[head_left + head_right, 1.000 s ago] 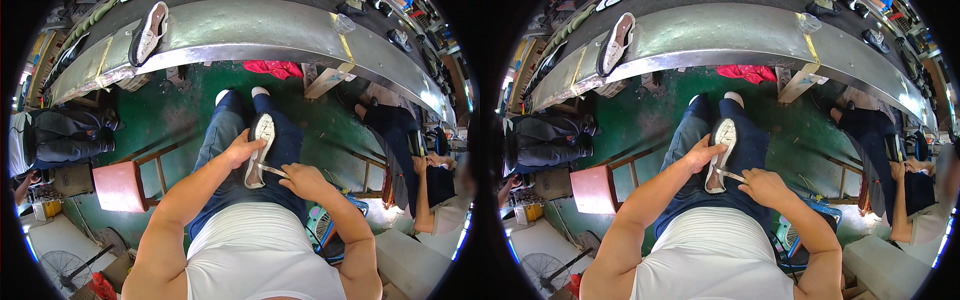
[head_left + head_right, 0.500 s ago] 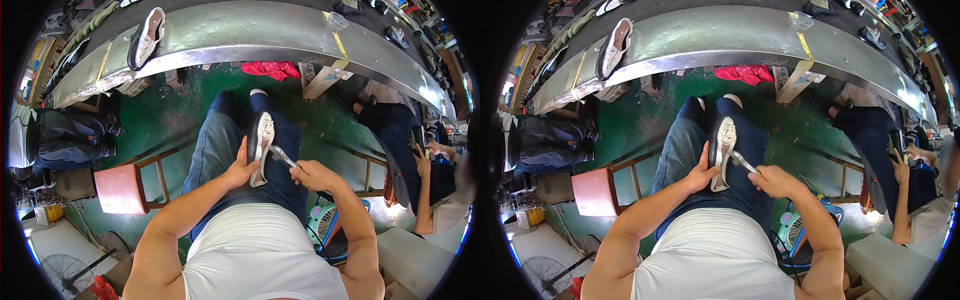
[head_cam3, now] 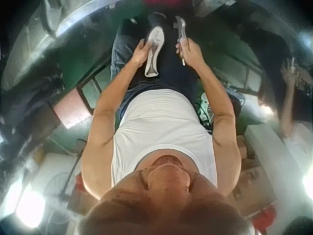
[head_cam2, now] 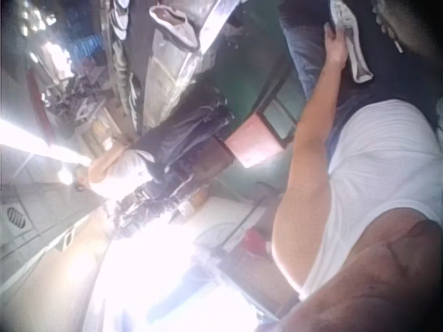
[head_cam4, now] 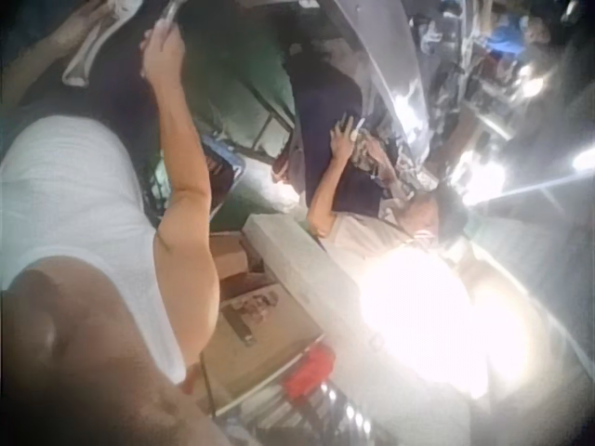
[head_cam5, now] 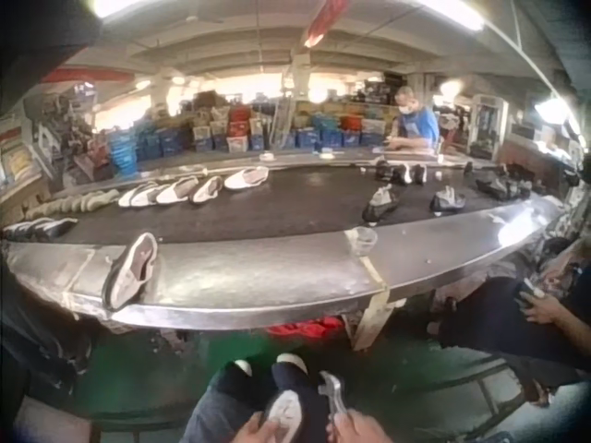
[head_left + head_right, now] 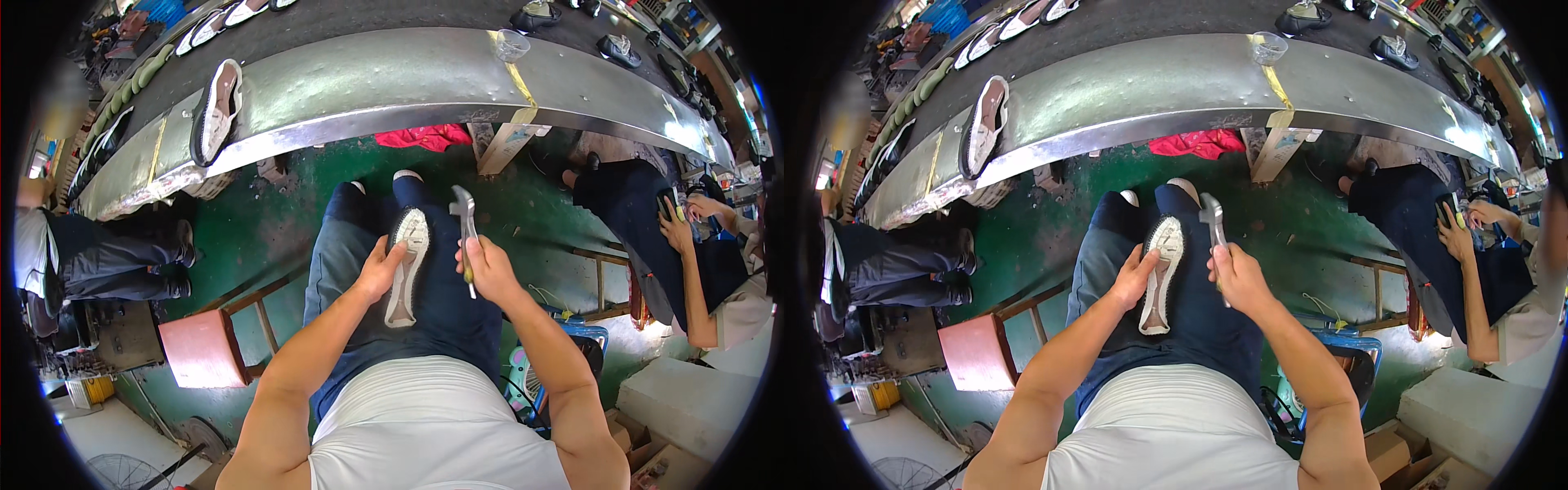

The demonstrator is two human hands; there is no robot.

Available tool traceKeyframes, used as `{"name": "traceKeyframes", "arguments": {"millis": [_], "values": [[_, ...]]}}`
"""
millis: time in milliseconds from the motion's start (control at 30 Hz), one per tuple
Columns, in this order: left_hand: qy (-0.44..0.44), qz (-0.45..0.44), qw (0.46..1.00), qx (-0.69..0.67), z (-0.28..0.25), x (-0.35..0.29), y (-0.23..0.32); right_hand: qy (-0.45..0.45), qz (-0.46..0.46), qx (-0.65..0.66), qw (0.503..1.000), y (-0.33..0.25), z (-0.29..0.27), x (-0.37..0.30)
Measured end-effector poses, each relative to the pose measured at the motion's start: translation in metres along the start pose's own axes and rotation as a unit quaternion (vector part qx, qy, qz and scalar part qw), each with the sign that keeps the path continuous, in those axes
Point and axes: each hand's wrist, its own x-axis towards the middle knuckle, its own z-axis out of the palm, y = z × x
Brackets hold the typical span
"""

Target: A worker at a shoe factory uses a tool to stitch or pull leather components over a shoe last while sitting at a conveyor belt.

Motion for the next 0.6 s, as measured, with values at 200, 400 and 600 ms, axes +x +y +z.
{"name": "traceKeyframes", "arguments": {"millis": [200,400,600], "values": [[-0.022,-0.030,0.998,-0.057,0.003,0.002,0.010,-0.165,0.076,-0.010,0.983,-0.006,0.010,0.031],[-0.017,-0.029,0.988,-0.149,-0.009,0.003,0.033,-0.049,0.082,0.142,0.985,0.040,0.021,0.013],[-0.041,0.073,0.982,-0.169,-0.031,-0.024,0.177,-0.047,0.174,0.253,0.950,0.049,0.013,0.004]]}}
